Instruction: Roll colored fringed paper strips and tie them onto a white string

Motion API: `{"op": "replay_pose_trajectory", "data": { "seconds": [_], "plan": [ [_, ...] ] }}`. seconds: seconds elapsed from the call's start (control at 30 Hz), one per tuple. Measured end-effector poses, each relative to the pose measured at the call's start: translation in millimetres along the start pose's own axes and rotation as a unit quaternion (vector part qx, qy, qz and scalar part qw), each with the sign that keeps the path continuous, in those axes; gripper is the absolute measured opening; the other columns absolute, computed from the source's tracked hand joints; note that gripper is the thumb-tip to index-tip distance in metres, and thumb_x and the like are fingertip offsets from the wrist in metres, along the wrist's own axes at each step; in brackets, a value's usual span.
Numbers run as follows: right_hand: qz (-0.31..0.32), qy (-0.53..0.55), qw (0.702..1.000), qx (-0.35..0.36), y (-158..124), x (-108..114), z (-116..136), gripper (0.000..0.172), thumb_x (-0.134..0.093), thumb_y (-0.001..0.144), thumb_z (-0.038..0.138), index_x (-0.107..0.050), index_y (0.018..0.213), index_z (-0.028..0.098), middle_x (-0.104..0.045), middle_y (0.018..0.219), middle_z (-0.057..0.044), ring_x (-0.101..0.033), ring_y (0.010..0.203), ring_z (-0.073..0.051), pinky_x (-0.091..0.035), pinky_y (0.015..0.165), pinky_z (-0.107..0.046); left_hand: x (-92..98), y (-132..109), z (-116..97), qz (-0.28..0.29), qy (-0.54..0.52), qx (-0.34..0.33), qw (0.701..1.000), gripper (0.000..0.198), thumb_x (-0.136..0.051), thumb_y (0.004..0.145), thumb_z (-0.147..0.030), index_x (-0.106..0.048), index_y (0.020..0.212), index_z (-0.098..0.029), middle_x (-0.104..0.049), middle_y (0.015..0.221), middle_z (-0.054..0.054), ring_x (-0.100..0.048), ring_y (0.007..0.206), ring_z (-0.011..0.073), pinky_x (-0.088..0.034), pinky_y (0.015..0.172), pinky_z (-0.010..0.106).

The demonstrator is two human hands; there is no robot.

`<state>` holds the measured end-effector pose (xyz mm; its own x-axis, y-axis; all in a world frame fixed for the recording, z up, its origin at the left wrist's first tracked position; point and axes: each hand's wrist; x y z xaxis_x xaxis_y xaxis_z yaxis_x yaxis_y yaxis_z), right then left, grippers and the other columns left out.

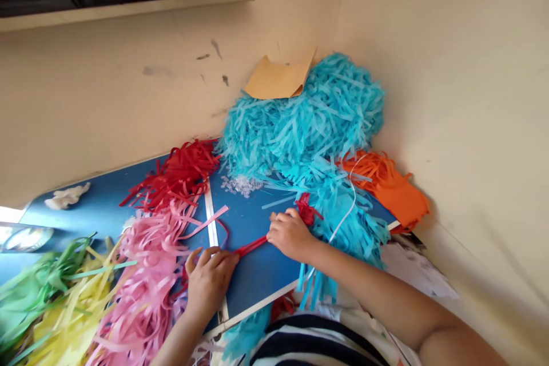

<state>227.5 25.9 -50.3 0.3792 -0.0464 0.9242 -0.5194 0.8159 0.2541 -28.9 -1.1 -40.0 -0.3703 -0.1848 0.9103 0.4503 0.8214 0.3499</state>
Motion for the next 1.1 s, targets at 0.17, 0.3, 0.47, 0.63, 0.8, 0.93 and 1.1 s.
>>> {"op": "replay_pose_trajectory", "data": {
  "seconds": [0.17,0.3,0.47,0.63,0.8,0.93,1.1],
  "plan": [
    [0.034,0.089,0.991,-0.093,0.8,9.0,-12.0,0.012,-0.075,0.085,0.027,-0.074,0.074,0.024,-0.072,0.082,0.001,-0.054,0.086,-0.017,-0.027,0.081,-0.035,-1.8,-0.2,7.6,0.005,-0.048,0.050,0.998,0.015,-0.059,0.092,-0.030,-0.073,0.085,-0.030,-0.075,0.085,-0.003,-0.064,0.088,0.0217,-0.029,0.095,0.045],
    [0.040,0.099,0.988,-0.111,4.7,11.9,-11.3,0.012,-0.076,0.083,0.029,-0.074,0.073,0.023,-0.071,0.080,0.001,-0.055,0.086,-0.018,-0.028,0.078,-0.034,-2.3,5.9,2.8,0.013,-0.052,0.086,0.995,0.020,-0.059,0.092,-0.034,-0.072,0.078,-0.028,-0.074,0.081,-0.002,-0.064,0.086,0.0222,-0.030,0.093,0.045],
    [0.061,0.096,0.983,-0.143,7.3,15.1,-8.6,0.017,-0.071,0.085,0.026,-0.071,0.069,0.021,-0.070,0.080,0.001,-0.054,0.085,-0.017,-0.028,0.078,-0.033,-3.4,13.8,1.9,0.061,-0.029,0.114,0.991,0.023,-0.059,0.091,-0.035,-0.070,0.073,-0.026,-0.073,0.078,-0.001,-0.062,0.087,0.0232,-0.032,0.089,0.043],
    [0.071,0.086,0.980,-0.163,11.4,14.1,-6.0,0.020,-0.070,0.082,0.023,-0.065,0.064,0.019,-0.068,0.077,0.001,-0.053,0.084,-0.017,-0.027,0.076,-0.033,-3.5,21.7,3.7,0.096,-0.015,0.120,0.988,0.021,-0.063,0.087,-0.034,-0.069,0.069,-0.026,-0.071,0.072,-0.001,-0.062,0.083,0.0233,-0.034,0.084,0.043],
    [0.075,0.064,0.981,-0.167,14.6,17.1,-2.0,0.011,-0.071,0.080,0.022,-0.065,0.071,0.019,-0.067,0.081,-0.001,-0.052,0.084,-0.019,-0.026,0.075,-0.034,3.3,29.8,0.1,0.110,0.011,0.118,0.987,0.014,-0.064,0.086,-0.032,-0.069,0.074,-0.024,-0.071,0.077,0.002,-0.062,0.085,0.0253,-0.034,0.084,0.045],
    [0.063,0.021,0.997,-0.045,13.0,24.0,2.6,0.008,-0.063,0.089,0.020,-0.069,0.083,0.022,-0.068,0.102,-0.003,-0.049,0.103,-0.023,-0.026,0.087,-0.042,8.5,27.1,-8.8,0.080,0.053,0.011,0.995,0.022,-0.057,0.089,-0.017,-0.072,0.094,-0.032,-0.072,0.093,0.001,-0.059,0.098,0.0265,-0.029,0.098,0.050],
    [0.034,-0.075,0.988,0.127,13.9,16.3,7.1,0.023,-0.055,0.096,0.023,-0.067,0.077,0.019,-0.068,0.091,-0.004,-0.047,0.101,-0.023,-0.027,0.092,-0.045,5.3,23.5,-17.3,0.054,0.074,-0.072,0.993,0.027,-0.054,0.088,-0.011,-0.072,0.098,-0.029,-0.074,0.091,0.002,-0.059,0.099,0.0282,-0.029,0.099,0.052]
  ]
}}
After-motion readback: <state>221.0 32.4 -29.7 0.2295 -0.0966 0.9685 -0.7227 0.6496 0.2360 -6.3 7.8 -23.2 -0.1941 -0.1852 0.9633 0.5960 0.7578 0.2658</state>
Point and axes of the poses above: each hand's wrist, its own y-axis towards the middle knuckle, its own x-axis out of the back of the hand, z = x × y
